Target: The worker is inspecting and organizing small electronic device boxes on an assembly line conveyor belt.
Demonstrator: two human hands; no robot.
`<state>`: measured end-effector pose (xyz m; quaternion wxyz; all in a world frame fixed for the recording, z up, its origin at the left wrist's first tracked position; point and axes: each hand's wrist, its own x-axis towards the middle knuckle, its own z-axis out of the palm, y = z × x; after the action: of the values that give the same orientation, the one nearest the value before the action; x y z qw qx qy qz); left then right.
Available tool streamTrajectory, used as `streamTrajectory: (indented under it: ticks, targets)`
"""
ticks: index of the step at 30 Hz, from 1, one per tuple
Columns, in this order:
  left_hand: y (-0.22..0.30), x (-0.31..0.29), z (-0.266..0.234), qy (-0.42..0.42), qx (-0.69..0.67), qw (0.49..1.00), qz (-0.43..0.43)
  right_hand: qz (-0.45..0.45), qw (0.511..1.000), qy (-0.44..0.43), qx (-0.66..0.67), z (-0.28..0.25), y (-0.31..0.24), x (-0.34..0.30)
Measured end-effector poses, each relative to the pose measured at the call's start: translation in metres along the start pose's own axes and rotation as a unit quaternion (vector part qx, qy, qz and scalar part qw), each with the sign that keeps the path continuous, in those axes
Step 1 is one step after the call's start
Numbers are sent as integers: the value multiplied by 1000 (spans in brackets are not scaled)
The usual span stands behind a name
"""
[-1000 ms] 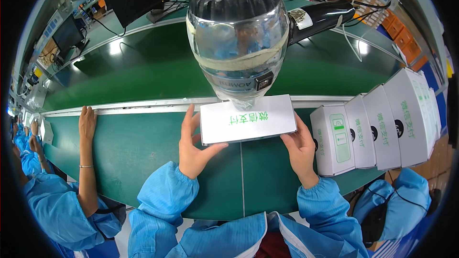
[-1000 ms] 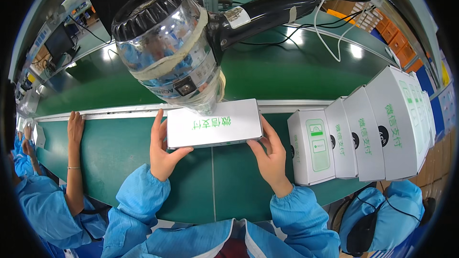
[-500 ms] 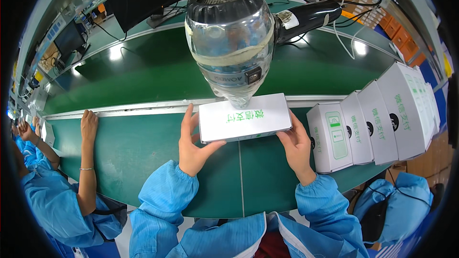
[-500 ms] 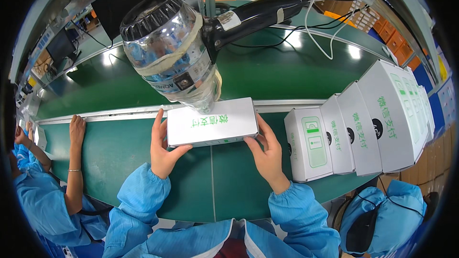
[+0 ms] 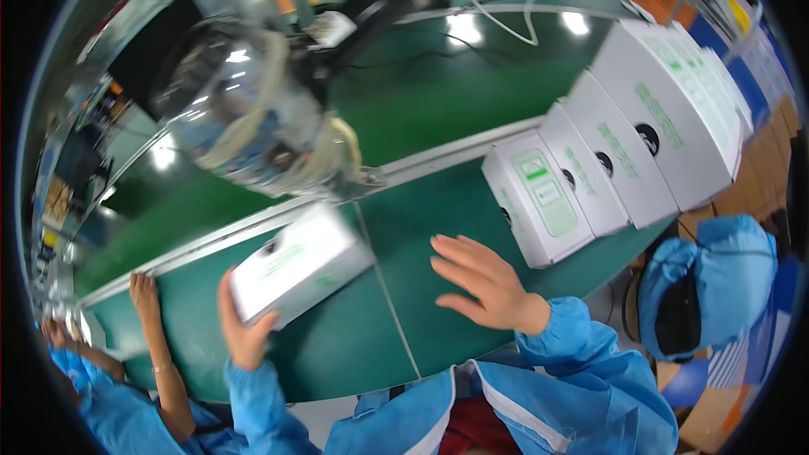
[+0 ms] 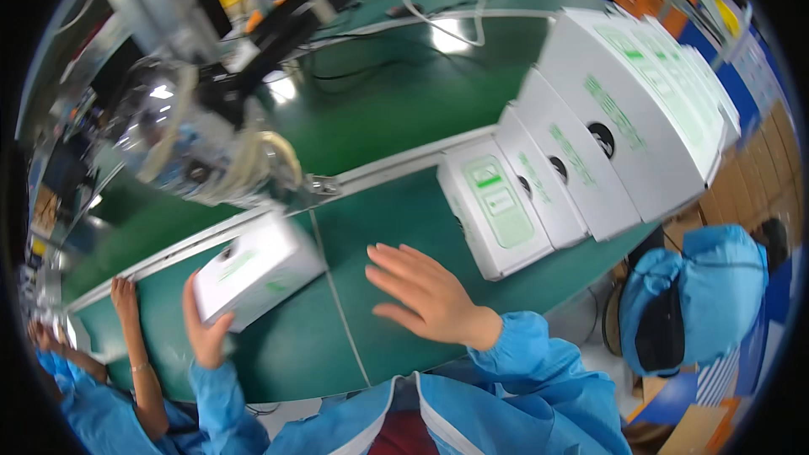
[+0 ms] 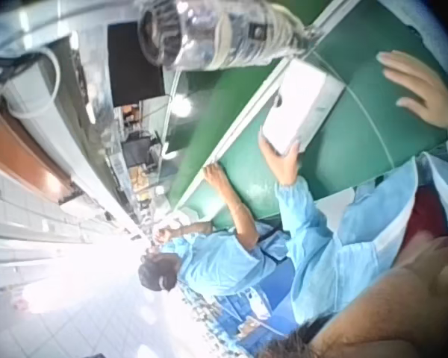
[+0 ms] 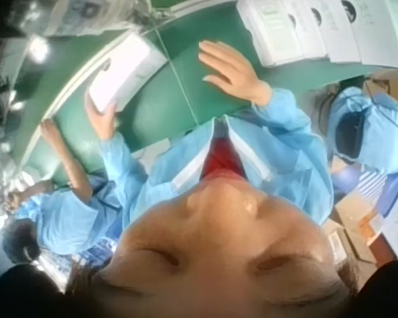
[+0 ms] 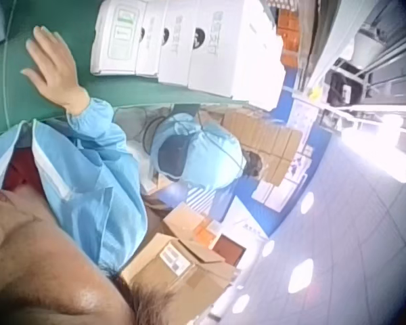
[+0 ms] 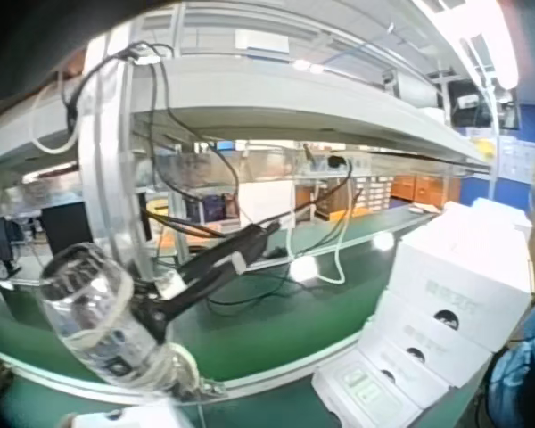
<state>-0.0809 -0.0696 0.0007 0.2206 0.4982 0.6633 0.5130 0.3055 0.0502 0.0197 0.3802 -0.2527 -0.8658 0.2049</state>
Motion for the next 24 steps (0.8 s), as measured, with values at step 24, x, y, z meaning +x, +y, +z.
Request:
streamTrajectory:
  ticks: [24]
  targets:
    - [60, 6, 134, -310, -269, 892, -190, -26, 977, 117, -176, -21, -2, 8]
